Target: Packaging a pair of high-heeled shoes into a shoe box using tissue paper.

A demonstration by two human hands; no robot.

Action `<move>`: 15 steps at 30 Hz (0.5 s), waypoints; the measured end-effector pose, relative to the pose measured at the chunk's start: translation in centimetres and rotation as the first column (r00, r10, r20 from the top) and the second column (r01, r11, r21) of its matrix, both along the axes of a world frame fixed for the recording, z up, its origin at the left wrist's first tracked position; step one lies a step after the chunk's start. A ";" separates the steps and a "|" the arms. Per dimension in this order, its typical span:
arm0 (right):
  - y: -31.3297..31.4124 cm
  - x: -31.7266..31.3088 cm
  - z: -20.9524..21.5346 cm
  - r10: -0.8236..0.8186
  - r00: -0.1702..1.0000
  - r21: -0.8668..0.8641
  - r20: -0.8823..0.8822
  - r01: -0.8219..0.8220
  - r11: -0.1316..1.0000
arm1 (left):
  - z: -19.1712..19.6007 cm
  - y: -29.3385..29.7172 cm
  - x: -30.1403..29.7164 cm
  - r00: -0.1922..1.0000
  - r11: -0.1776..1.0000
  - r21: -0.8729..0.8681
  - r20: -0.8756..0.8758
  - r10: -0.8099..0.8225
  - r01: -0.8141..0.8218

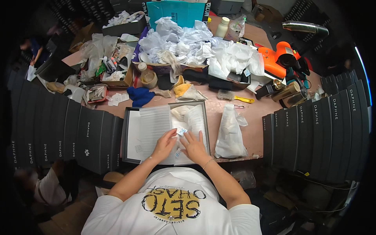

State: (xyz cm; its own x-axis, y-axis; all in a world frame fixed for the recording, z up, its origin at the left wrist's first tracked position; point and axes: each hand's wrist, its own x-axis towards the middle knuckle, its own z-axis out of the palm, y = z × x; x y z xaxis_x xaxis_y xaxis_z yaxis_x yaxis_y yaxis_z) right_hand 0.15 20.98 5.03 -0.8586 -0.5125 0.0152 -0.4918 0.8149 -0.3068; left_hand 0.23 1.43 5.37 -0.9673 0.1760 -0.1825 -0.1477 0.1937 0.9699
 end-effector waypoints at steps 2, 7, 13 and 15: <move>-0.3 1.1 1.7 -0.034 0.996 -0.059 0.082 0.038 0.998 | -0.4 2.4 -1.0 0.999 0.999 0.028 0.014 -0.029 0.029; 4.2 -1.7 -1.0 -0.229 0.973 0.051 -0.036 0.231 0.972 | -2.5 3.2 -2.1 0.672 0.416 -0.885 -0.178 -0.718 0.210; 6.5 0.0 0.6 -0.464 0.878 -0.585 0.118 0.440 0.682 | -2.5 2.7 -2.1 0.679 0.410 -0.852 -0.092 -0.729 0.325; 7.4 0.5 1.2 -0.529 0.799 -0.593 0.287 0.582 0.557 | -2.2 2.5 -2.3 0.667 0.376 -0.856 -0.050 -0.744 0.355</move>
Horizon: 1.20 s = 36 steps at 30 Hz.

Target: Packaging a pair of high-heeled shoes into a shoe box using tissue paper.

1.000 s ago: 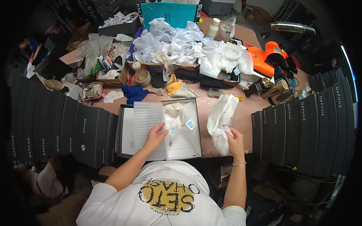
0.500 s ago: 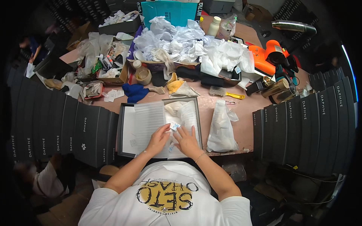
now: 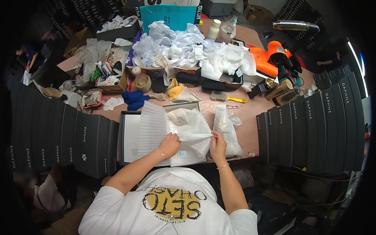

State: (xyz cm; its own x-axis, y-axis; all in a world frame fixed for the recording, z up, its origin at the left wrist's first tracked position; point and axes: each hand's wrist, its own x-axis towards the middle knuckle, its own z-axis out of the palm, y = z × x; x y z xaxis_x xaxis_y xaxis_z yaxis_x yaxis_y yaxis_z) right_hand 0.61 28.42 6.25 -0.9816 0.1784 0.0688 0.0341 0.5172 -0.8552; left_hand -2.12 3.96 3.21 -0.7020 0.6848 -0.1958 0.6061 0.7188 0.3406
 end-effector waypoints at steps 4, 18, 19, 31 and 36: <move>1.5 0.2 -0.9 -0.101 0.969 -0.353 0.224 0.178 0.918 | 0.5 0.0 0.4 0.999 1.000 0.026 0.039 -0.015 0.014; -8.0 0.1 4.7 0.368 0.928 -0.206 0.053 -0.350 0.914 | -1.4 -0.4 3.1 0.545 0.428 0.338 0.502 0.672 -0.838; -7.4 -1.1 4.4 0.303 0.953 -0.001 -0.005 -0.303 0.953 | -1.0 -0.6 1.9 0.525 0.453 0.271 0.525 0.670 -0.849; -4.7 -2.4 0.8 0.198 0.856 -0.783 0.477 0.312 0.537 | 5.7 -4.9 0.9 0.243 0.012 0.245 0.968 -0.062 -0.970; -3.6 -5.4 -6.3 0.170 0.766 -0.149 0.620 -0.097 0.984 | -2.8 -5.6 2.1 0.289 -0.084 0.307 0.941 0.175 -0.948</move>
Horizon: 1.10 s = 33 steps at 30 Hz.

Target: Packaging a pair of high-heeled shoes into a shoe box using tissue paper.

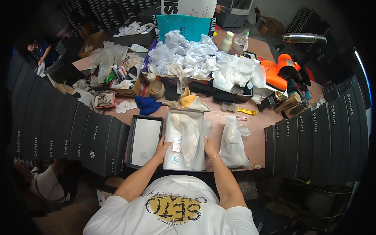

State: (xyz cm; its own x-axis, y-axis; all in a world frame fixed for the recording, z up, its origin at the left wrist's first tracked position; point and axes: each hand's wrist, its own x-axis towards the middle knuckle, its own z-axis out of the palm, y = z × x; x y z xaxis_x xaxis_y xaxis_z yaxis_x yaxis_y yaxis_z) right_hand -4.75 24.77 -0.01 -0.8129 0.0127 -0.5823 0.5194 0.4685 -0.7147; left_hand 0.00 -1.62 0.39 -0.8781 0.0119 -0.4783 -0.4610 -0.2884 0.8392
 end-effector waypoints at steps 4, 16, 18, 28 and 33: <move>-2.3 -2.3 4.0 0.090 0.788 0.077 -0.609 -0.054 0.996 | -0.4 -0.2 0.3 0.986 0.872 -0.488 -0.152 -0.068 -0.015; -6.8 -2.7 10.6 0.197 0.938 -0.217 -0.283 -0.263 0.940 | 9.6 -1.9 1.6 0.984 0.980 0.135 0.073 -0.160 0.149; -7.2 -1.9 10.2 0.186 0.909 -0.135 -0.374 -0.252 0.958 | 10.3 0.4 1.7 0.977 0.880 0.461 0.106 -0.186 0.118; -2.7 5.4 20.2 0.354 0.910 -0.267 -0.217 -0.404 0.875 | 6.9 1.0 -2.0 0.922 0.744 0.595 0.381 0.073 -0.305; -4.8 6.0 16.2 -0.054 0.944 -0.364 -0.325 -0.073 0.929 | 10.1 2.8 -2.5 0.965 0.875 0.416 0.188 0.184 -0.248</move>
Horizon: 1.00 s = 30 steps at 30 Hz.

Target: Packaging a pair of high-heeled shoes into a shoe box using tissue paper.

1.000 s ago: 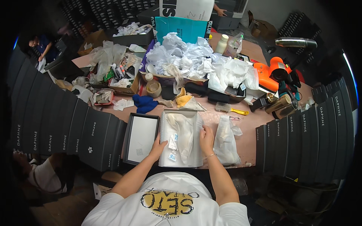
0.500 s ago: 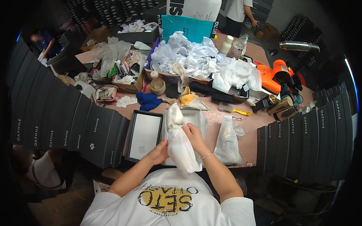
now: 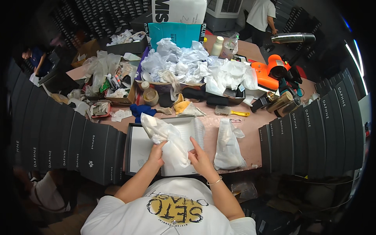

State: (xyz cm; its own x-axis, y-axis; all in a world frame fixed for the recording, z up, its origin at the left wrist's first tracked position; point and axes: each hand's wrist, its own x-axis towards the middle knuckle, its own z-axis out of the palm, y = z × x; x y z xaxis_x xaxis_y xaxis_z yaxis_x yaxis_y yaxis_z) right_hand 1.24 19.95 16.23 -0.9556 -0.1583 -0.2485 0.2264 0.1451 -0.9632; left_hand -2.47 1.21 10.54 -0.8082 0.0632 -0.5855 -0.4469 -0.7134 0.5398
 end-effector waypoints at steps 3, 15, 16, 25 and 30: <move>-0.5 -0.7 -1.3 -0.056 0.998 -0.145 0.007 0.056 0.988 | 0.7 0.4 1.0 0.986 0.990 -0.107 -0.151 0.070 -0.087; -3.2 -4.0 0.2 -0.266 0.902 -0.559 0.339 0.421 0.714 | -1.2 0.0 3.3 0.879 0.861 -0.491 -0.342 -0.332 0.135; -2.6 -3.3 0.2 -0.296 0.925 -0.485 0.239 0.378 0.789 | -1.1 -0.1 3.2 0.921 0.920 -0.374 -0.302 -0.244 0.121; -1.1 3.1 -0.8 0.037 0.877 -0.381 0.479 0.170 0.909 | -2.1 -0.3 2.8 0.948 0.900 -0.430 -0.309 -0.072 -0.072; -0.8 1.9 -1.6 0.013 0.874 -0.412 0.486 0.217 0.885 | 2.0 0.7 4.8 0.866 0.849 -0.528 -0.433 -0.249 -0.020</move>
State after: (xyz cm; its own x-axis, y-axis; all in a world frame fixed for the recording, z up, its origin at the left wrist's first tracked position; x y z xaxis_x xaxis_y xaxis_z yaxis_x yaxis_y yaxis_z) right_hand 3.15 19.18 14.65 -0.7612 -0.2677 -0.5906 0.6485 -0.3172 -0.6920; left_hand 2.33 1.88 12.54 -0.9936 -0.0182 -0.1111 -0.1034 -0.2426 0.9646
